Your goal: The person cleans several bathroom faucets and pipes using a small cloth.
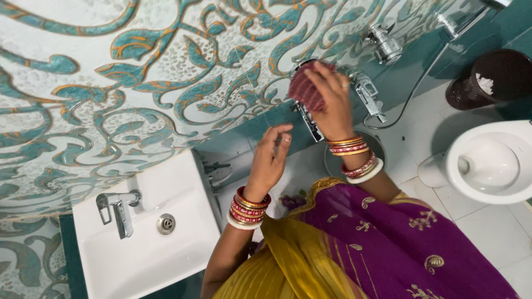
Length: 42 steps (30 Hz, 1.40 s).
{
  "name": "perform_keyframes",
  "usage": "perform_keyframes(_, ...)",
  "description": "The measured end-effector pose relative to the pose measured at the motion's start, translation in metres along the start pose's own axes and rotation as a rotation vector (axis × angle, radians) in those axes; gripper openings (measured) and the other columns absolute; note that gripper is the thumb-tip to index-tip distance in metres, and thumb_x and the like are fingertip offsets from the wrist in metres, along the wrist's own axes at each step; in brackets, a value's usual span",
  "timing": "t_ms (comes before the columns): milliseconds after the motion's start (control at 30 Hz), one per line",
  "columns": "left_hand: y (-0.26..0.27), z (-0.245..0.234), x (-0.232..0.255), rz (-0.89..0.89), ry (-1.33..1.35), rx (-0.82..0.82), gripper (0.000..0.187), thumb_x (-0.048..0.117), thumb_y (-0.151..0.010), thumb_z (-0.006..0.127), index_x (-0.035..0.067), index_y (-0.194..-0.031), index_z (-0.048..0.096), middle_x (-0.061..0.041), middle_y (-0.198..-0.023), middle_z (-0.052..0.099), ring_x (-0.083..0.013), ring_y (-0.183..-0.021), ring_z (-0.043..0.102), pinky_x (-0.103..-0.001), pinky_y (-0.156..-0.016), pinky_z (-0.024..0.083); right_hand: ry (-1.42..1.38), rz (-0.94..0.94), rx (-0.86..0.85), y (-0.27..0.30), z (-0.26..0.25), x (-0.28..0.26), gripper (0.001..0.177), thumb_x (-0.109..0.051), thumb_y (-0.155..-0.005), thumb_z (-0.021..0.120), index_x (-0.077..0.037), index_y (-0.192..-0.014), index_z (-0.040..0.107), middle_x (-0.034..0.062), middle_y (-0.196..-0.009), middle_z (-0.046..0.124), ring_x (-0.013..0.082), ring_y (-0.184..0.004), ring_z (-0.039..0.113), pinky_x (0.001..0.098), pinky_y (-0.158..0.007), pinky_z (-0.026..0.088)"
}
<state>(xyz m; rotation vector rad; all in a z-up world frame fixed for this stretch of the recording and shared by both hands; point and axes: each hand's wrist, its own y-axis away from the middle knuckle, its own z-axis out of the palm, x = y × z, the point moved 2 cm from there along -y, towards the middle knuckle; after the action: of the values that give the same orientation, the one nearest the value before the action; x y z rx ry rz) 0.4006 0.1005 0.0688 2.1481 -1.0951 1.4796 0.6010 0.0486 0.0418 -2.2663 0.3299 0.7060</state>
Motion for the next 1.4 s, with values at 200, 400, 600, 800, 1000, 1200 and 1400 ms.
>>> perform_keyframes(200, -0.042, 0.034, -0.013, -0.022, 0.051, 0.269, 0.043, 0.032, -0.106, 0.057, -0.003, -0.132, 0.058, -0.014, -0.113, 0.064, -0.0235, -0.102, 0.065, -0.035, -0.090, 0.053, 0.288, -0.050, -0.131, 0.005, 0.016, -0.008, 0.085, -0.009, -0.069, 0.084, -0.014, -0.149, 0.055, 0.0102, -0.160, 0.040, 0.0424, -0.134, 0.038, 0.0560, -0.110, 0.037)
perform_keyframes(400, -0.061, 0.040, -0.039, -0.066, -0.007, 0.195, 0.042, 0.032, -0.102, 0.064, 0.000, -0.129, 0.060, -0.015, -0.121, 0.057, -0.0248, -0.107, 0.064, -0.036, -0.089, 0.054, 0.057, -0.025, -0.292, -0.002, -0.005, -0.010, 0.101, -0.019, -0.061, 0.084, -0.006, -0.151, 0.039, 0.0199, -0.157, 0.032, 0.0495, -0.133, 0.030, 0.0591, -0.112, 0.030)
perform_keyframes(600, -0.082, 0.039, -0.041, 0.051, -0.040, 0.209, 0.038, 0.026, -0.102, 0.067, 0.001, -0.130, 0.062, -0.016, -0.129, 0.054, -0.0288, -0.120, 0.058, -0.039, -0.104, 0.050, -0.092, 0.063, -0.224, 0.000, -0.009, 0.003, 0.062, -0.017, -0.102, 0.059, 0.001, -0.157, 0.035, 0.0214, -0.163, 0.037, 0.0450, -0.141, 0.037, 0.0521, -0.119, 0.032)
perform_keyframes(800, -0.094, 0.047, -0.030, 0.243, -0.139, 0.158, 0.042, 0.016, -0.104, 0.063, -0.001, -0.141, 0.054, -0.025, -0.145, 0.045, -0.0414, -0.138, 0.046, -0.047, -0.116, 0.038, 0.102, 0.266, -0.172, -0.017, 0.009, 0.018, 0.049, -0.029, -0.107, 0.056, 0.003, -0.143, 0.049, 0.0239, -0.132, 0.054, 0.0449, -0.119, 0.053, 0.0517, -0.105, 0.044)
perform_keyframes(1000, -0.102, 0.041, -0.038, 0.166, -0.123, 0.088, 0.039, 0.017, -0.099, 0.064, -0.002, -0.132, 0.055, -0.022, -0.130, 0.052, -0.0397, -0.123, 0.056, -0.044, -0.107, 0.046, 0.325, 0.371, -0.180, -0.021, 0.018, 0.007, 0.036, -0.033, -0.106, 0.058, -0.005, -0.128, 0.059, 0.0174, -0.119, 0.058, 0.0400, -0.112, 0.057, 0.0481, -0.092, 0.051)
perform_keyframes(1200, -0.094, 0.039, -0.062, 0.137, -0.155, 0.044, 0.029, 0.015, -0.098, 0.066, -0.003, -0.119, 0.057, -0.022, -0.116, 0.062, -0.0390, -0.114, 0.059, -0.045, -0.100, 0.047, 0.395, 0.262, -0.005, -0.010, 0.020, -0.015, 0.048, -0.026, -0.100, 0.065, -0.001, -0.140, 0.054, 0.0194, -0.131, 0.057, 0.0418, -0.114, 0.054, 0.0477, -0.095, 0.050)
perform_keyframes(1400, -0.075, 0.036, -0.068, 0.182, -0.004, 0.021, 0.034, 0.020, -0.104, 0.059, -0.003, -0.129, 0.056, -0.022, -0.125, 0.061, -0.0379, -0.120, 0.061, -0.043, -0.105, 0.047, 0.468, 0.249, 0.013, 0.004, 0.023, -0.033, 0.059, -0.021, -0.098, 0.066, 0.003, -0.148, 0.047, 0.0224, -0.143, 0.051, 0.0416, -0.119, 0.052, 0.0476, -0.103, 0.046)
